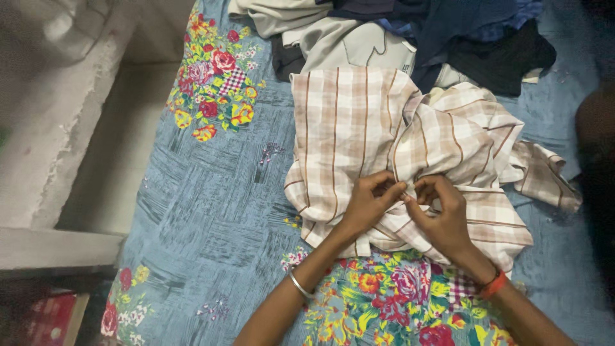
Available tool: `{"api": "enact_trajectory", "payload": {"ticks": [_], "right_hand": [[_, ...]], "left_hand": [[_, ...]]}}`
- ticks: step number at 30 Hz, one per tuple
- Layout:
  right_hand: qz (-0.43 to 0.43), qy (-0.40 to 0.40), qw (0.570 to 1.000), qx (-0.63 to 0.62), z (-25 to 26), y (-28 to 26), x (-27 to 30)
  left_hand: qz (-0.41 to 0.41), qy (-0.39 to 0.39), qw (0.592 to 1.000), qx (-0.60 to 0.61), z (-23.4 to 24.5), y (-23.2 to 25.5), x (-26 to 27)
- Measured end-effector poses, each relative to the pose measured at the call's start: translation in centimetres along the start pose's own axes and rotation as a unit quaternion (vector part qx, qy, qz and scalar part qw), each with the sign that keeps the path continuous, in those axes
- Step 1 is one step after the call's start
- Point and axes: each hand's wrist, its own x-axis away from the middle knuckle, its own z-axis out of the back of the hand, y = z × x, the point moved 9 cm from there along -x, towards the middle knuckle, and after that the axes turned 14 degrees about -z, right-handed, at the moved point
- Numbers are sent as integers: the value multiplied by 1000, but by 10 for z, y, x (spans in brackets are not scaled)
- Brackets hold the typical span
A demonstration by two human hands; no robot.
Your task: The person folds a checkered button-down shirt on a bed by aligning the sleeves and folding the sides to create a flat, rectangular shape.
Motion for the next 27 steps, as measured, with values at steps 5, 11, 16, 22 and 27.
{"api": "enact_trajectory", "payload": {"ticks": [5, 11, 16, 22, 27], "right_hand": [[-78, -19, 992, -95, -3, 22, -8], [-96, -36, 988, -113, -8, 40, -4], [-159, -54, 955, -245, -12, 67, -5], [-117, -18, 954, -277, 12, 55, -10], [-56, -74, 980, -173, 37, 13, -8]], "left_hand": [[-96, -20, 992, -84, 5, 41, -5], [-174, -33, 953, -246, 5, 90, -13], [-141, -175, 887, -402, -9, 106, -10], [-208, -157, 834, -486, -4, 123, -7], [-102, -100, 954, -263, 18, 106, -11]]}}
